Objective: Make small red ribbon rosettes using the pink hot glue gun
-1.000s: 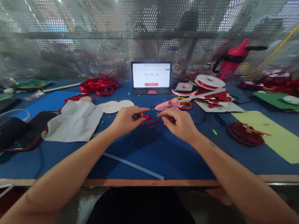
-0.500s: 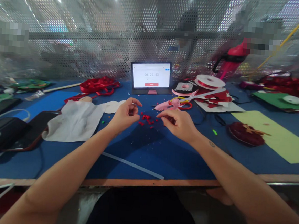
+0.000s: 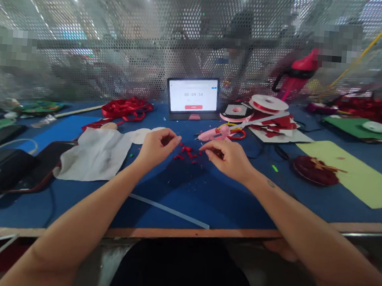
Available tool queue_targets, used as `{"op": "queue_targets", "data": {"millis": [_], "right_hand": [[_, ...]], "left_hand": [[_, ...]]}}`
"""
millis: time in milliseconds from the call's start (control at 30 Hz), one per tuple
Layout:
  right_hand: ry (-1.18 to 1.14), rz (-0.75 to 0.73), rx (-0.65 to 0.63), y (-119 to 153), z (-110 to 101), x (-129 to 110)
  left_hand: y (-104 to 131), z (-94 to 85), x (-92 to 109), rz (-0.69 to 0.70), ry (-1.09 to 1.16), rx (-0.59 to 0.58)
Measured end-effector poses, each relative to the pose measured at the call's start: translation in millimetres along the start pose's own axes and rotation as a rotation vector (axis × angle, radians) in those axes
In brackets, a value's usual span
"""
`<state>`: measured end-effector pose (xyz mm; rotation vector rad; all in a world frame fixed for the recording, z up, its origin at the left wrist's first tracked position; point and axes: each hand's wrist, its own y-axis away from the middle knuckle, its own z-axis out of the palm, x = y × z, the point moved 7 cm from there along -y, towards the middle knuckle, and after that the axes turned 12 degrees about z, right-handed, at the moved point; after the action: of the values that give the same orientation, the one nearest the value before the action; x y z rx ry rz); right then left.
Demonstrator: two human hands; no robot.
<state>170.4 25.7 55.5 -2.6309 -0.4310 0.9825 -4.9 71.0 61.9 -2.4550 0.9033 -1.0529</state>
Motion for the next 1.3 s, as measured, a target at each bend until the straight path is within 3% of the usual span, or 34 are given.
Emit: {"op": "queue_targets", "data": {"millis": [167, 400, 567, 700, 833, 933, 1033, 1167, 1300], "right_hand": [[0.008, -0.042, -0.059, 1.7, 6.2, -3.5], [0.241, -0.355, -0.172, 13.2, 35.2, -31.8], [0.465, -0.444, -0.198, 14.6, 64.7, -41.1], [0.58, -0.304, -0.092, 3.3, 66.9, -27.4], [0.634, -0.117, 0.047, -7.1, 50.4, -9.8], [0.609, -0.116, 0.059, -7.1, 44.3, -10.4], [0.548, -0.192, 0.029, -2.3, 44.6, -19.6], [0.433, -0.246, 0.008, 3.5, 39.3, -27.0], [0.321, -0.229, 0.028, 5.1, 22.6, -22.8]], "left_hand": [[-6.4, -11.5, -10.0, -0.013, -0.549, -0.203], [-1.2, -11.5, -24.3, -0.01, -0.703, -0.53], [8.7, -2.5, -22.9, -0.039, -0.769, -0.685], [6.1, -1.8, -17.8, -0.01, -0.8, -0.658], [-1.6, -22.7, -22.1, -0.083, -0.852, -0.522], [-2.7, -39.2, -35.1, -0.168, -0.937, -0.486], [-1.2, -44.6, -49.5, -0.208, -0.972, -0.501], [-2.4, -39.4, -59.1, -0.195, -0.905, -0.461], [-5.6, -20.1, -57.0, -0.042, -0.733, -0.492]]}}
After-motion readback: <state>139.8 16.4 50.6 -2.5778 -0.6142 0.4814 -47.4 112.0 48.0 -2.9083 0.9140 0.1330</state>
